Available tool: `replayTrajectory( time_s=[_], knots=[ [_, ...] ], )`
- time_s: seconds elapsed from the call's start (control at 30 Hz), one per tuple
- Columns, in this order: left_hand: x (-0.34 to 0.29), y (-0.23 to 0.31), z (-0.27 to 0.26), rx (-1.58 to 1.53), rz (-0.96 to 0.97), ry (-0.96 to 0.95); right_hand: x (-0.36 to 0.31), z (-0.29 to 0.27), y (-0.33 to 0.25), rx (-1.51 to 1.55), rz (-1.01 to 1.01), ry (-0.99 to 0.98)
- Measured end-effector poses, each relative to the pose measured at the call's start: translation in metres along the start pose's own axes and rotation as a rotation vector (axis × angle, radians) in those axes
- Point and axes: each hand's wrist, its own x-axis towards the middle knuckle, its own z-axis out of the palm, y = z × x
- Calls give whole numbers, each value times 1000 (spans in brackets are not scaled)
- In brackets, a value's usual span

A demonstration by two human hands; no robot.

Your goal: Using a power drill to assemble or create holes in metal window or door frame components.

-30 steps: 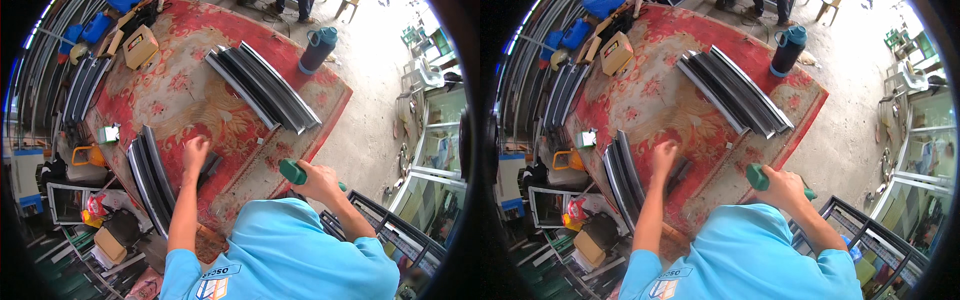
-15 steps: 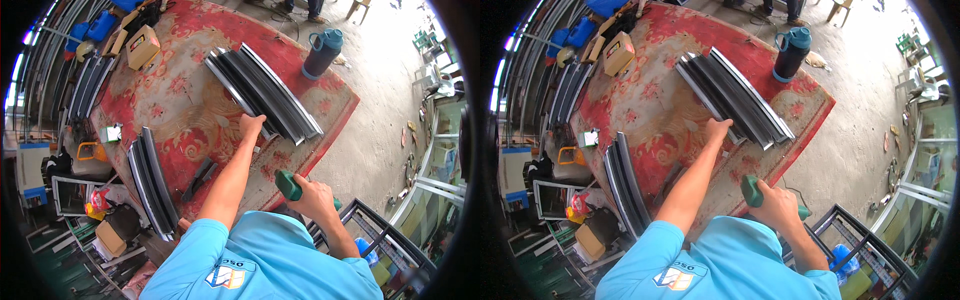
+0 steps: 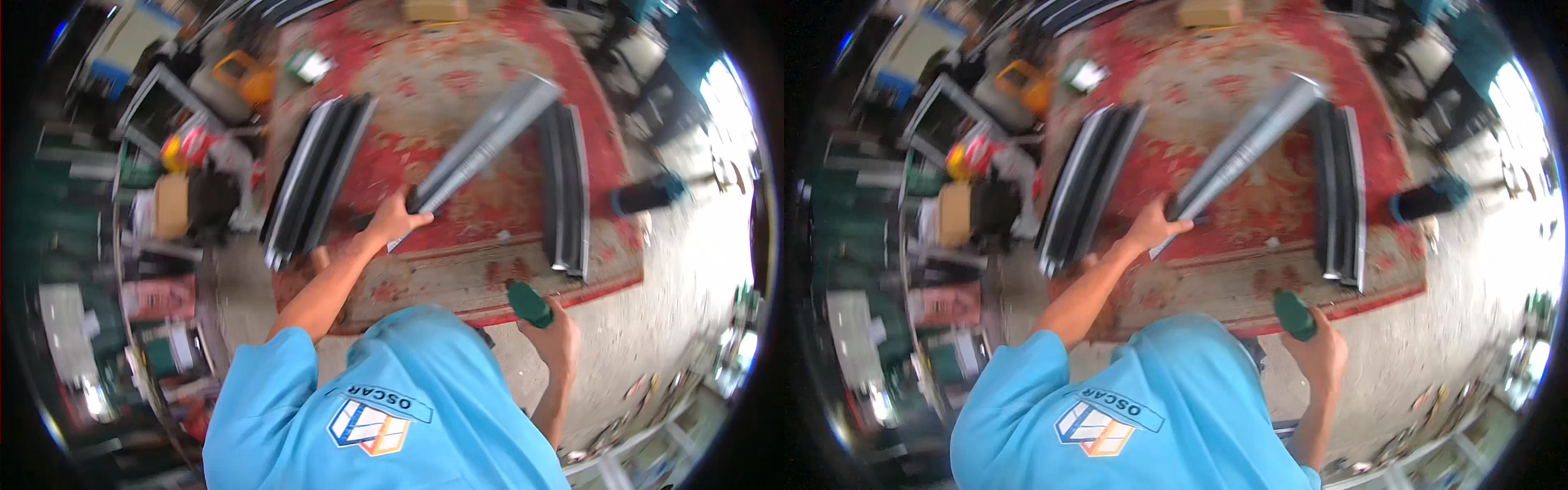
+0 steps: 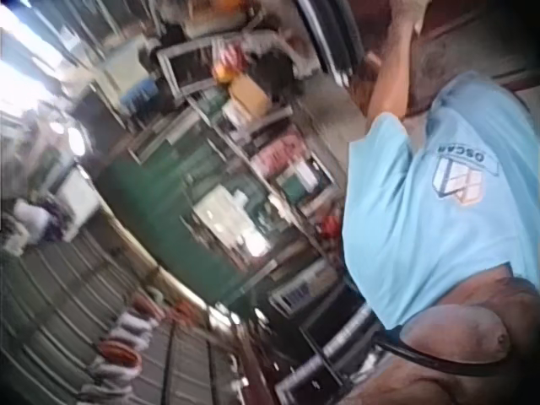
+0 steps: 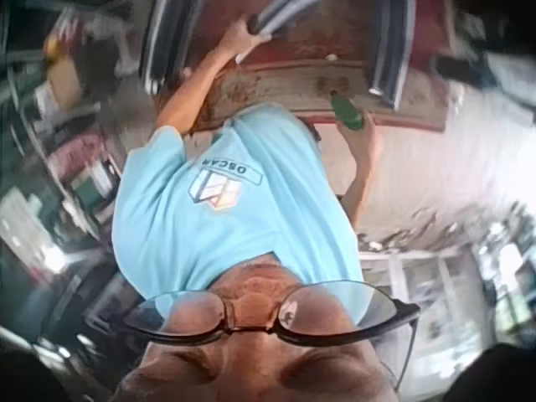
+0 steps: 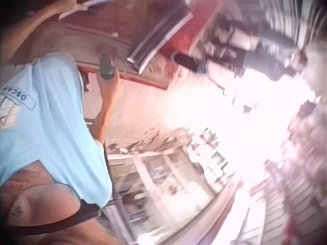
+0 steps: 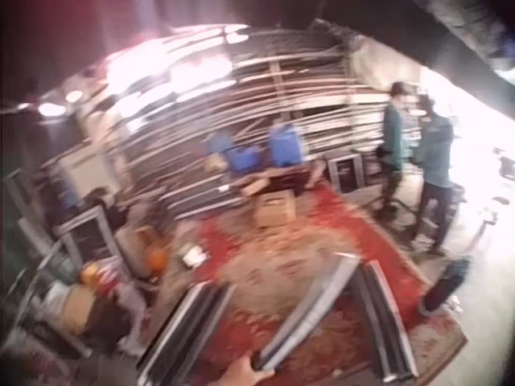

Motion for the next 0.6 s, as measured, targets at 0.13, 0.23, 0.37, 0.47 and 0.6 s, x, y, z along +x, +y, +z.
replayTrajectory(
  time_s=[0.13,0.23,0.37,0.47,0.6],
  knots=[
    [-89,-13,15,247,52,34,-4,10,-9,-31,-48,59],
    [-121,-18,37,269,88,-5,-8,16,-14,-7,-71,19],
    [-138,-51,29,390,23,52,-17,25,-13,-39,-157,39],
    [-147,-83,5,359,-38,123,-24,31,-9,38,-188,8],
    [-145,-111,-15,360,-102,181,-33,34,-8,140,-100,-27]
  ],
)
